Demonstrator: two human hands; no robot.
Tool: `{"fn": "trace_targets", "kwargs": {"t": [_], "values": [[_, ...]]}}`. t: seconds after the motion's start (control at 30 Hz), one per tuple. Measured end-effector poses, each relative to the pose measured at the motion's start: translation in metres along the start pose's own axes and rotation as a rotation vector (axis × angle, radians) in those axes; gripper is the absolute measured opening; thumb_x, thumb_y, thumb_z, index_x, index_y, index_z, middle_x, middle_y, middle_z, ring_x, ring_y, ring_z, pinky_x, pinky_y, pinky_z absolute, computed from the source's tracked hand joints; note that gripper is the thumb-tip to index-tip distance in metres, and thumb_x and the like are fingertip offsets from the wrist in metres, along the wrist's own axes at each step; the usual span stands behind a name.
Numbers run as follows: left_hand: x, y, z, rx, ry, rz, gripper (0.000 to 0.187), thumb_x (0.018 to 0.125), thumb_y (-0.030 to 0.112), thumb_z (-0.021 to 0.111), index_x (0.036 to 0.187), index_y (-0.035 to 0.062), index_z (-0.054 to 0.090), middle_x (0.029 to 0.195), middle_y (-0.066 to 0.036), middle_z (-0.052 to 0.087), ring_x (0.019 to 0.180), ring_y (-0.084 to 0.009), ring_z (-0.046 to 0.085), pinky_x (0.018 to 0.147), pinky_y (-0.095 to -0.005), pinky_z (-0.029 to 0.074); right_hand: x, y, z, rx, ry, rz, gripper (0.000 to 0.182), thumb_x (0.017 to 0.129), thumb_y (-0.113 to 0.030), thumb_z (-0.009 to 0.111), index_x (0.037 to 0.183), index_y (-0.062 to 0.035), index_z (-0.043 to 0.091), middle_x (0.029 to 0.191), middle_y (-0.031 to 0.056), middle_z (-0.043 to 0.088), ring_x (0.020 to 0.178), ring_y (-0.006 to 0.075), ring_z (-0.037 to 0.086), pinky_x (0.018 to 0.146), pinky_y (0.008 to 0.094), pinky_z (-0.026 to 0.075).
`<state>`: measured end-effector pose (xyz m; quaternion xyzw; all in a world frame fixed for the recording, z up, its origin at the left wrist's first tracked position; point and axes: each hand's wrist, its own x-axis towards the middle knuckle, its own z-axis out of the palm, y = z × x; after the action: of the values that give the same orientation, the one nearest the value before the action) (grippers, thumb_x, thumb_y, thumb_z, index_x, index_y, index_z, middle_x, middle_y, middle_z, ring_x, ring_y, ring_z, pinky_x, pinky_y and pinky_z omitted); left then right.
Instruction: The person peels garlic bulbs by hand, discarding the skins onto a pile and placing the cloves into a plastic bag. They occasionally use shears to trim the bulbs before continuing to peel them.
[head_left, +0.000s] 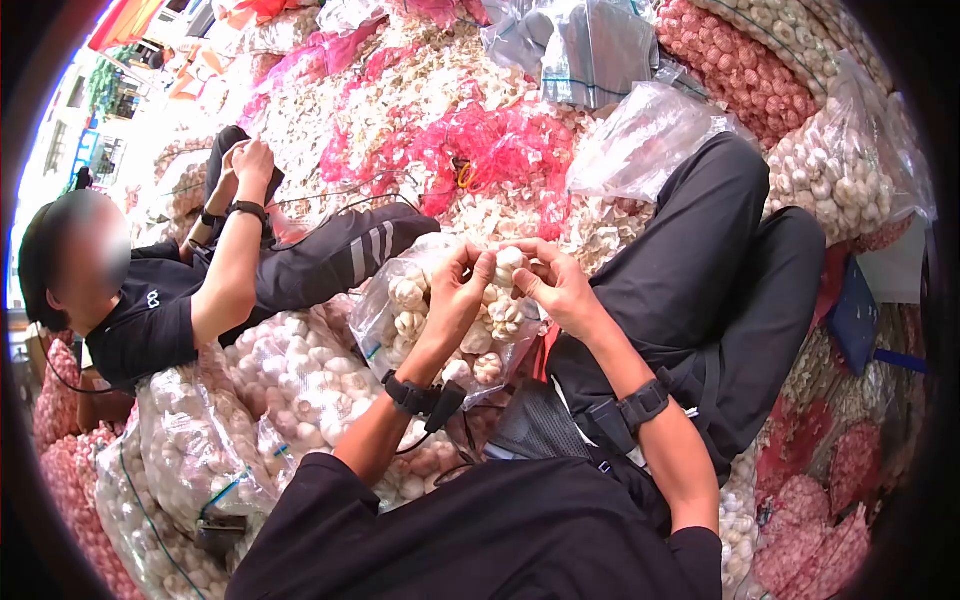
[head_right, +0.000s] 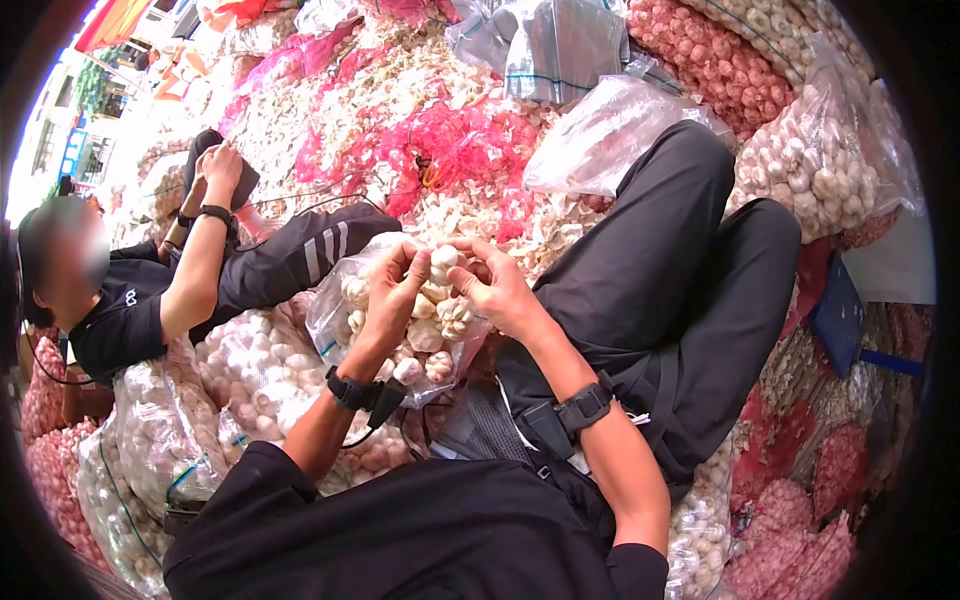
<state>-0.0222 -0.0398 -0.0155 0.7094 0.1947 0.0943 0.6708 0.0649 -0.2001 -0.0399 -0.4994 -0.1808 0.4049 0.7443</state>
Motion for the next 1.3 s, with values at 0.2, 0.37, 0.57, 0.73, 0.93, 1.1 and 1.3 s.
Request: {"fn": "trace_targets", "kwargs": {"t": [0.2,0.37,0.57,0.73,0.93,1.1,1.3], "values": [[0.002,0.021,0.005,0.050,-0.005,-0.019,0.023,0.102,0.022,0.063,0.104,-0.0009,0.066,0.089,-0.001,0.068,0.082,-0.0070,0.059,0.074,-0.0266,0.049,0.001,-0.003,0.005,-0.045,0.131,-0.143,0.026,0.098,-0.010,0.068,0.121,-0.0028,0.060,0.104,0.0032,0.068,0.093,0.0089,0.065,0.080,0.0252,0.053],[0.005,0.002,-0.002,0.021,-0.103,-0.005,0.024,0.100,0.024,0.067,0.100,0.0001,0.067,0.089,-0.001,0.068,0.082,-0.0072,0.061,0.075,-0.0258,0.050,0.000,0.000,-0.001,-0.197,0.069,-0.127,0.027,0.096,-0.010,0.070,0.120,-0.0041,0.060,0.106,0.0042,0.067,0.089,0.0085,0.065,0.078,0.0262,0.053],[0.010,0.008,-0.015,-0.229,-0.139,-0.173,0.021,0.104,0.027,0.062,0.100,0.0061,0.064,0.092,0.002,0.065,0.084,-0.0051,0.061,0.078,-0.0235,0.051,0.003,0.003,-0.001,-0.096,0.049,-0.124,0.028,0.096,-0.008,0.069,0.122,-0.0024,0.060,0.108,0.0040,0.067,0.090,0.0093,0.065,0.080,0.0258,0.053],[0.011,0.011,-0.011,0.148,-0.084,0.029,0.018,0.101,0.020,0.066,0.102,0.0026,0.064,0.091,0.001,0.065,0.082,-0.0058,0.061,0.074,-0.0226,0.051,0.001,-0.005,-0.004,-0.144,0.089,-0.074,0.030,0.096,-0.010,0.070,0.124,-0.0024,0.058,0.108,0.0050,0.066,0.091,0.0080,0.064,0.078,0.0244,0.052],[0.011,-0.001,-0.009,0.130,-0.028,0.041,0.015,0.104,0.018,0.061,0.104,0.0032,0.059,0.088,0.003,0.059,0.075,-0.0047,0.055,0.069,-0.0225,0.048,0.002,-0.002,-0.003,-0.082,0.063,-0.063,0.032,0.098,-0.012,0.069,0.125,-0.0020,0.057,0.106,0.0039,0.065,0.092,0.0079,0.063,0.079,0.0250,0.053],[0.010,-0.004,-0.007,0.058,0.020,-0.062,0.016,0.107,0.019,0.055,0.104,0.0037,0.057,0.088,0.003,0.057,0.074,-0.0040,0.053,0.068,-0.0225,0.047,0.004,0.001,-0.003,0.089,0.033,-0.021,0.032,0.101,-0.016,0.065,0.128,-0.0014,0.055,0.105,0.0040,0.066,0.092,0.0093,0.063,0.081,0.0263,0.053],[0.007,0.002,0.002,-0.022,0.072,-0.062,0.015,0.106,0.016,0.055,0.103,0.0019,0.056,0.085,0.000,0.055,0.072,-0.0060,0.050,0.063,-0.0224,0.046,0.003,0.000,-0.005,0.223,0.002,0.061,0.032,0.104,-0.020,0.060,0.129,-0.0008,0.054,0.105,0.0049,0.066,0.090,0.0105,0.063,0.080,0.0267,0.053]]}}
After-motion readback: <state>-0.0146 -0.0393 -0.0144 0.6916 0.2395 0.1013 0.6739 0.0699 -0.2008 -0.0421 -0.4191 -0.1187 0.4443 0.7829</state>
